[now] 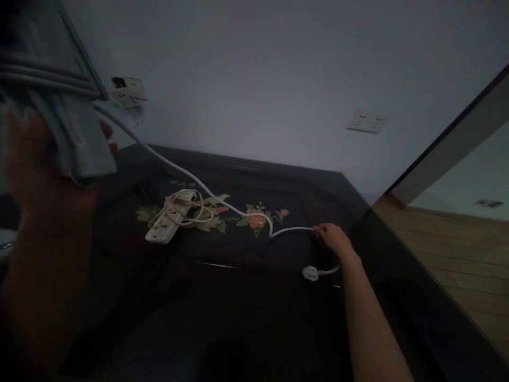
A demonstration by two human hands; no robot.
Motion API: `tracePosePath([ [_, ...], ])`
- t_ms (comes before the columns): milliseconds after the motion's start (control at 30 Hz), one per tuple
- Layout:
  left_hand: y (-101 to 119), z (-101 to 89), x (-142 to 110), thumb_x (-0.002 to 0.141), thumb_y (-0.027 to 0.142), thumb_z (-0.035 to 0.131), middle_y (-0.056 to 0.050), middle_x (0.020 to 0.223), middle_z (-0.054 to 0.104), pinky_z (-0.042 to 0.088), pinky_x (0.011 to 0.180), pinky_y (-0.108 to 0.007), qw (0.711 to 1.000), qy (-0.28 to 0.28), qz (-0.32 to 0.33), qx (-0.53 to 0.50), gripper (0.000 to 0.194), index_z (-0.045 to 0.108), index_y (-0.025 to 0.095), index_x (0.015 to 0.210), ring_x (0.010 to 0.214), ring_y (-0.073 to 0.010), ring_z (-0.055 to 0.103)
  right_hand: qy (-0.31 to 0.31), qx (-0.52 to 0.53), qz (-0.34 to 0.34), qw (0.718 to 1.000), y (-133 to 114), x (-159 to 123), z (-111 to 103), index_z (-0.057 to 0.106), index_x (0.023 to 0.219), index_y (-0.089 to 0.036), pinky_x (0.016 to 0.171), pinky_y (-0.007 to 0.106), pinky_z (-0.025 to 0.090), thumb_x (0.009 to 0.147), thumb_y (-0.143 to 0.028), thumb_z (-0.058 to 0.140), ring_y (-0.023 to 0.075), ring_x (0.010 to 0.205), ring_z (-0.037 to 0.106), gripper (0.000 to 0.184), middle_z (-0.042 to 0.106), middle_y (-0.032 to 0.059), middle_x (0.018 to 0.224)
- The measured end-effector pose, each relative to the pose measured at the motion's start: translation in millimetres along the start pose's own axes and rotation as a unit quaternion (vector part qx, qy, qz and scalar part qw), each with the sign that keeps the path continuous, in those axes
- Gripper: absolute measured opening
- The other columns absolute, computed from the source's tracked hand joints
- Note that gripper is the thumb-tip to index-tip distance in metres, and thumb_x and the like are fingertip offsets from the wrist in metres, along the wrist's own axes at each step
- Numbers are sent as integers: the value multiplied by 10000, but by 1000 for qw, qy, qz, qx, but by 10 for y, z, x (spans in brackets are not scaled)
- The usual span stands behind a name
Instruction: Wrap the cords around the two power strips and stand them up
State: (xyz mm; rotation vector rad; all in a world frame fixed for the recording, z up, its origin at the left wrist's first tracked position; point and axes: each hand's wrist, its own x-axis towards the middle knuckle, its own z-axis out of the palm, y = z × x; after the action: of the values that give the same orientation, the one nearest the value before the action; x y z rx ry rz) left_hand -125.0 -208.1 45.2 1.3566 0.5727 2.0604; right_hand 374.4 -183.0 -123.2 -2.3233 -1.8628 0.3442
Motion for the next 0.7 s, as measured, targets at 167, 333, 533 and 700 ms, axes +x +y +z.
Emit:
tracePosePath([
  [167,-86,208,-105,818,309,680,34,952,690,583,529,-230,998,-54,-6,-7,384,561,218,1171,744,-150,677,59,-45,-43,996,-271,-32,-159,662,1027,-157,802,357,456,867,-299,549,260,971,623,242,670,145,1022],
  [333,-125,304,-195,763,349,730,18,936,704,588,515,-236,998,-62,-8,8,399,600,216,1116,702,-158,680,16,-31,-138,990,-712,-208,-274,663,1075,-224,834,338,456,855,-290,535,243,988,629,263,679,97,1083],
  [533,-118,290,-192,769,325,729,12,993,703,611,509,-237,997,-76,-4,-9,395,606,215,1127,713,-163,695,-131,-5,-227,965,-1009,-477,-165,700,987,-243,778,283,482,663,-183,720,219,893,661,330,721,45,963],
  [700,-105,262,-158,754,323,747,12,962,705,610,496,-224,997,-78,7,-10,418,607,198,1128,703,-158,696,-187,6,-251,950,-1164,-514,-130,639,1056,-200,782,269,490,663,-310,772,201,923,648,430,694,50,1038],
])
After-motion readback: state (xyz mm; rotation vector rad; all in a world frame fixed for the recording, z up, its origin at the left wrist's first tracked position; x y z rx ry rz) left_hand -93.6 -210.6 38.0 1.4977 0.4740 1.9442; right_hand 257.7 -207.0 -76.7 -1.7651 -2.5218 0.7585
